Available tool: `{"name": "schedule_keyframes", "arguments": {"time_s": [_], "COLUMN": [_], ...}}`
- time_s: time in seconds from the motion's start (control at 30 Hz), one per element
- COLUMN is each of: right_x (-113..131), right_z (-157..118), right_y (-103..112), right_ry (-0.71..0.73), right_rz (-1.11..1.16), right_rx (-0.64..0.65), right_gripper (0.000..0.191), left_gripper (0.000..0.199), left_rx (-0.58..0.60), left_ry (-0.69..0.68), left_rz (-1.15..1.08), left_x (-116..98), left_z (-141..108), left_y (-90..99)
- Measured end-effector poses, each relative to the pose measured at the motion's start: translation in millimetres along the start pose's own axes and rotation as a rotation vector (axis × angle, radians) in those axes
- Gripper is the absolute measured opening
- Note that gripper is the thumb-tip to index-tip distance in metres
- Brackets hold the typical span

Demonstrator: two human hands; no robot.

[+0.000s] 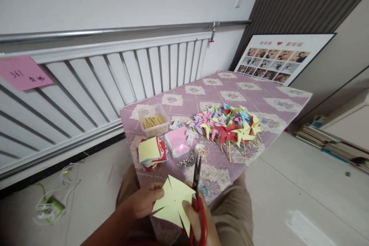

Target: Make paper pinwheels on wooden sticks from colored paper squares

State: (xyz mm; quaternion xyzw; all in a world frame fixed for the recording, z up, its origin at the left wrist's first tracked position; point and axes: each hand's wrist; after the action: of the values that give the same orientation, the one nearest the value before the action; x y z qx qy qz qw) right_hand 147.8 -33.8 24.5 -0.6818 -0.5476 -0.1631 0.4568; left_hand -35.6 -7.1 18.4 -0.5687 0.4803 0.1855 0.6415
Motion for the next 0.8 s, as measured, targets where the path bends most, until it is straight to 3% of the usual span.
{"name": "schedule_keyframes", "arguments": {"time_s": [0.13,0.2,0.3,0.4,0.6,0.73,0.8], "right_x": [7,11,15,16,18,24,23], "right_z": [5,10,19,27,32,24,16], "right_y": [-8,-11,-14,-16,-22,-19,-12], "right_ry": [0.041,0.066,0.149,0.238,0.301,0.348,0.353], "right_rz": [0.088,0.105,0.117,0.102,0.058,-0.039,-0.063], "right_rx": [-0.155,-0.190,-0.217,-0.237,-0.216,-0.287,-0.262], "right_gripper": [0.056,0.054,0.057,0.065,0.068,0.064,0.065], "left_gripper": [0.059,0.054,0.037,0.037,0.033,0.022,0.019], "left_rx": [0.025,-0.035,-0.217,-0.351,-0.353,-0.402,-0.448], "left_ry": [-0.042,-0.063,-0.108,-0.175,-0.235,-0.258,-0.265], "left_rz": [-0.246,-0.271,-0.258,-0.247,-0.190,-0.104,-0.042], "left_x": [14,18,21,20,6,-2,-7], "left_z": [-2,-1,2,9,26,34,37], "left_y": [-5.1,-12.0,-24.2,-34.3,-45.7,-42.5,-37.8]}}
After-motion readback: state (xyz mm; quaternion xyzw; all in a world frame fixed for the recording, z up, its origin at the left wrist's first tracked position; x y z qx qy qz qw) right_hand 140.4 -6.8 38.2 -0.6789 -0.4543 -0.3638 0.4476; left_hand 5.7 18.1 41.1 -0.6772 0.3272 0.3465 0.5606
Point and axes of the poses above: each hand's wrist, its own z-axis towards the middle knuckle, its own y-axis out of the back of the hand, x = y × z, and after that the axes turned 14 degrees about -y, right-handed
